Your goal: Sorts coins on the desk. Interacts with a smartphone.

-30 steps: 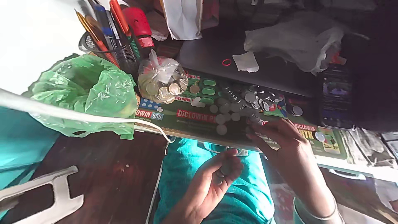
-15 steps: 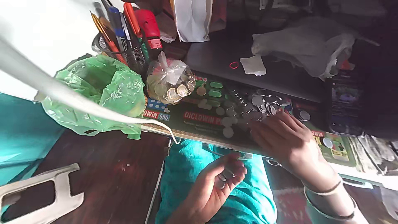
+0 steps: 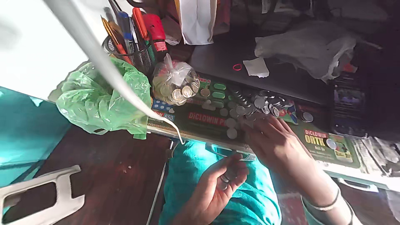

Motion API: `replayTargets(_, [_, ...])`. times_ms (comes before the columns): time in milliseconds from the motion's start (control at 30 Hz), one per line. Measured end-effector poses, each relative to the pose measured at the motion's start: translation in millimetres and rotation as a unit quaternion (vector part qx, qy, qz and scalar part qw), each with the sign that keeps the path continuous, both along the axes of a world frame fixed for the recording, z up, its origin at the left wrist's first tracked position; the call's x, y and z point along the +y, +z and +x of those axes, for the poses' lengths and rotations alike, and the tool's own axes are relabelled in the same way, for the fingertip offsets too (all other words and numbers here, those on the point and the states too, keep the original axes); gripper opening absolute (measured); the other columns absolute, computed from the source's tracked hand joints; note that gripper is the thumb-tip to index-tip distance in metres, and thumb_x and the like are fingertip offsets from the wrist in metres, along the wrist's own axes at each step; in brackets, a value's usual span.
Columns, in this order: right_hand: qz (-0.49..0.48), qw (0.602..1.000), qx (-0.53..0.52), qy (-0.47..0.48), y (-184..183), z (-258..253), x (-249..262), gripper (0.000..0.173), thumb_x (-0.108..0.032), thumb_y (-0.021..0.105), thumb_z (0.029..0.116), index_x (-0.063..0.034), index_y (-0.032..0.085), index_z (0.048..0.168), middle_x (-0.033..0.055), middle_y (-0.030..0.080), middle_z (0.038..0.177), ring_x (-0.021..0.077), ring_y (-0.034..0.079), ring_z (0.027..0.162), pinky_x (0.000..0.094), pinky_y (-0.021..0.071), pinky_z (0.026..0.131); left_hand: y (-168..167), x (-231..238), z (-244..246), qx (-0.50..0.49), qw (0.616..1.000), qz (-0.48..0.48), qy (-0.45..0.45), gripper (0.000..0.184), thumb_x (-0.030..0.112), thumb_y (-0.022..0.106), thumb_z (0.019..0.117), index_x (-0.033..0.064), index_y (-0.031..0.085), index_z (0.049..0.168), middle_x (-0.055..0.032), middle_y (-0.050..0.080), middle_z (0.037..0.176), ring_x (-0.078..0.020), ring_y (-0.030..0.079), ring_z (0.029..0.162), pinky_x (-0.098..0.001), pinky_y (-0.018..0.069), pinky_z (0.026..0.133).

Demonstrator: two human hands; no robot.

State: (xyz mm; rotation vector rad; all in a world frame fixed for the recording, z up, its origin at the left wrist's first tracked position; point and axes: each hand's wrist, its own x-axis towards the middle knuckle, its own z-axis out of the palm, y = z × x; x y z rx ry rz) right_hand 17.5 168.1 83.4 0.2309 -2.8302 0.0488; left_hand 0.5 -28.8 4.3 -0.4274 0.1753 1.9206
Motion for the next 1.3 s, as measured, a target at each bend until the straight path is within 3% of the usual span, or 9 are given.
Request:
replayTargets(167, [0.001,1.0,0.02,-0.013,-1,25,-7,0.031,-0.032,0.058,0.1024,-0.0085,0.077,0.11,0.0094,0.069,0.09,0.0286,0.063,0.087,0.0406,0.0477,0.077,-4,-1,1,-0.01,1.0,0.001,-0.003,0.03,0.007,0.045,0.106,-0.0028,0.068,0.121,-0.0161,0.073,0.107,-0.0239,0.073,0.103,-0.0334,0.0573,0.097])
replayTargets(333, [0.012,0.993,0.097,0.063,-13,35,-11,0.017,-0.012,0.061,0.1,-0.0044,0.076,0.104,0.0063,0.063,0.076,0.0227,0.055,0.073,0.0345,0.0422,0.068,-5,-1,3,-0.006,1.0,0.005,0.007,0.028,0.007,0.046,0.1055,-0.0037,0.068,0.12,-0.0163,0.073,0.108,-0.0241,0.073,0.103,-0.0338,0.0575,0.097])
replayTargets(500, [0.015,0.977,0.21,0.045,-21,53,13,0.009,-0.011,0.068,0.0962,-0.0045,0.073,0.101,0.0068,0.057,0.075,0.0211,0.051,0.07,0.0327,0.0424,0.068,-5,-1,3,0.003,1.0,-0.009,0.005,0.034,0.006,0.038,0.1068,-0.0037,0.066,0.123,-0.0163,0.073,0.107,-0.0239,0.073,0.102,-0.0336,0.0578,0.096])
replayTargets(667, [0.056,0.988,0.144,0.03,-12,53,31,0.016,-0.012,0.063,0.1001,-0.0043,0.074,0.109,0.0087,0.061,0.078,0.0246,0.055,0.076,0.0354,0.0427,0.074,-2,2,1,-0.001,1.0,-0.023,0.002,0.037,0.006,0.034,0.1069,-0.0038,0.066,0.122,-0.0166,0.074,0.106,-0.0245,0.074,0.101,-0.0336,0.0587,0.095])
replayTargets(800, [-0.008,0.993,0.112,0.021,0,42,23,0.019,-0.021,0.062,0.1031,-0.0102,0.076,0.11,0.0085,0.061,0.08,0.0244,0.056,0.081,0.0348,0.0425,0.077,-1,1,1,-0.01,1.0,-0.016,0.004,0.035,0.007,0.036,0.1075,-0.0034,0.067,0.121,-0.0163,0.074,0.106,-0.0243,0.073,0.102,-0.0331,0.0581,0.096])
replayTargets(1000, [-0.003,0.999,0.001,0.044,10,-10,4,0.043,0.001,0.053,0.0971,-0.022,0.074,0.127,0.0127,0.063,0.095,0.0305,0.06,0.089,0.042,0.0474,0.076,-3,-1,1,-0.008,1.0,-0.003,-0.001,0.036,0.006,0.035,0.1063,-0.0031,0.066,0.124,-0.0161,0.074,0.107,-0.0243,0.073,0.103,-0.0337,0.0573,0.097])
replayTargets(1100, [0.008,0.999,-0.037,0.029,6,-15,1,0.047,0.004,0.053,0.0938,-0.0225,0.074,0.126,0.0146,0.063,0.097,0.0343,0.061,0.091,0.0456,0.049,0.077,-2,-5,0,0.001,1.0,0.015,0.004,0.036,0.006,0.036,0.106,-0.003,0.065,0.125,-0.0167,0.073,0.11,-0.0253,0.072,0.106,-0.0349,0.056,0.1])
replayTargets(1233, [-0.038,0.999,-0.023,-0.004,5,-2,1,0.031,-0.023,0.054,0.1021,-0.0153,0.075,0.122,0.0136,0.068,0.102,0.033,0.063,0.096,0.0456,0.0507,0.082,0,-6,-3,0.008,0.999,0.033,0.02,0.036,0.009,0.037,0.1077,-0.0052,0.064,0.127,-0.0199,0.071,0.118,-0.0276,0.07,0.113,-0.0357,0.0542,0.103])
replayTargets(1300, [-0.055,0.998,-0.014,0.013,-2,-2,-5,0.035,-0.035,0.058,0.1025,-0.0115,0.075,0.121,0.0131,0.07,0.104,0.031,0.064,0.096,0.0435,0.0517,0.082,0,-5,-6,0.002,0.999,0.03,0.023,0.036,0.008,0.037,0.1076,-0.0062,0.065,0.126,-0.0217,0.07,0.121,-0.029,0.069,0.116,-0.0364,0.0538,0.104])
